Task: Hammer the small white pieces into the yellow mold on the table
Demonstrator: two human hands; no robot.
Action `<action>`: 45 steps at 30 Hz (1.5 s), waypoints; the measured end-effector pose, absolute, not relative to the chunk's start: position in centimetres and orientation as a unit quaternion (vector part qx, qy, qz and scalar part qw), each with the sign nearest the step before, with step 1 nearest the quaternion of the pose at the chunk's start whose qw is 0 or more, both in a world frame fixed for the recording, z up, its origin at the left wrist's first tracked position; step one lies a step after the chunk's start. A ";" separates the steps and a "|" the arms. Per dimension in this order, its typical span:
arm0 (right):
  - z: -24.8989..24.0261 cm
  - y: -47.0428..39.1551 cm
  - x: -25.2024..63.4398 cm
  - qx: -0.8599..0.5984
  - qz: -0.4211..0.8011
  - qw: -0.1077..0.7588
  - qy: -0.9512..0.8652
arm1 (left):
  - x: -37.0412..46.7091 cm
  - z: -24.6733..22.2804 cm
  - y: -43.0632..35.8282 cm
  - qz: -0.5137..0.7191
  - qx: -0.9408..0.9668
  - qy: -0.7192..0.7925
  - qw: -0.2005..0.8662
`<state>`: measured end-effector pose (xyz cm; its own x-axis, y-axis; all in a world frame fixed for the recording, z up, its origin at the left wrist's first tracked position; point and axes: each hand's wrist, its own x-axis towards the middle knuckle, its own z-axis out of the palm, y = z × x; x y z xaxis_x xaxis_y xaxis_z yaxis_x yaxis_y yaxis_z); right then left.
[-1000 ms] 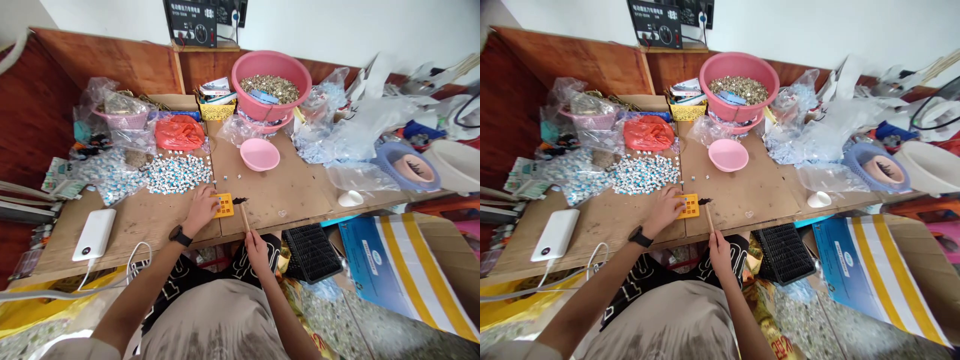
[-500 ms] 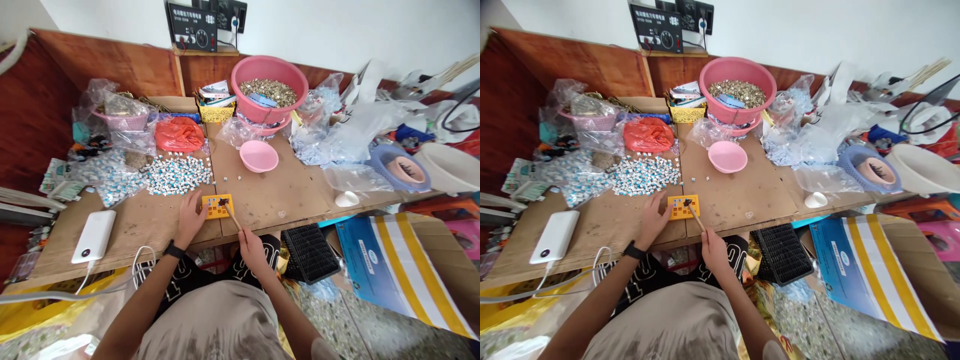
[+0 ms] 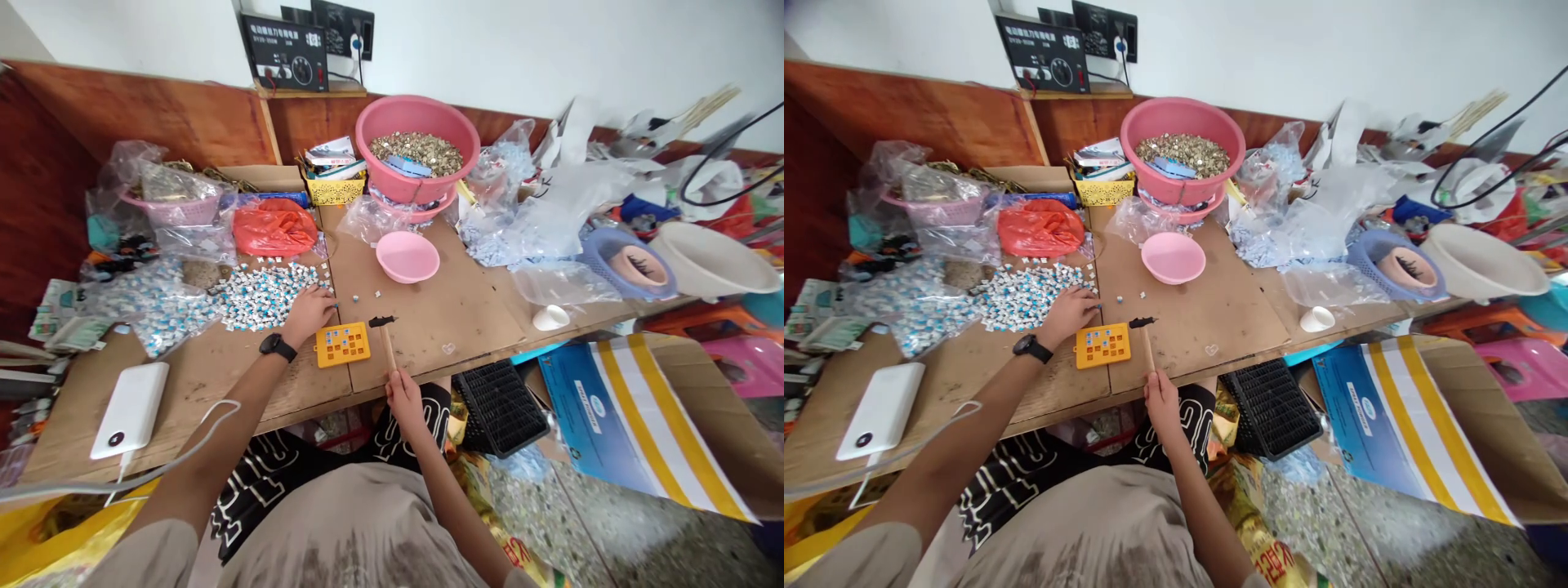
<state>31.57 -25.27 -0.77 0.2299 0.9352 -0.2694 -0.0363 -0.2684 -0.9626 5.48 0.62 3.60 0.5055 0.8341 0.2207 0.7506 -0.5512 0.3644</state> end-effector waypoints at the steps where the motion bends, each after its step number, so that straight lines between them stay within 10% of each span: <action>1: -0.7 -25.2 31.5 -0.615 0.514 0.491 -0.341 | 5.5 3.5 0.8 0.188 0.859 0.462 0.111; 36: 0.4 -24.5 32.1 -0.597 0.561 0.496 -0.286 | 10.0 3.6 -9.4 0.257 0.831 0.466 0.160; 45: 0.7 -25.7 34.1 -0.638 0.346 0.371 -0.579 | 10.1 1.4 -11.5 0.317 0.782 0.514 0.153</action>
<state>34.13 -25.74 0.73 0.0903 0.9958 -0.0127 0.4817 -0.0549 -0.8746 10.08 -11.50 1.43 0.2702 0.9013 0.3386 0.7065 -0.4245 0.5662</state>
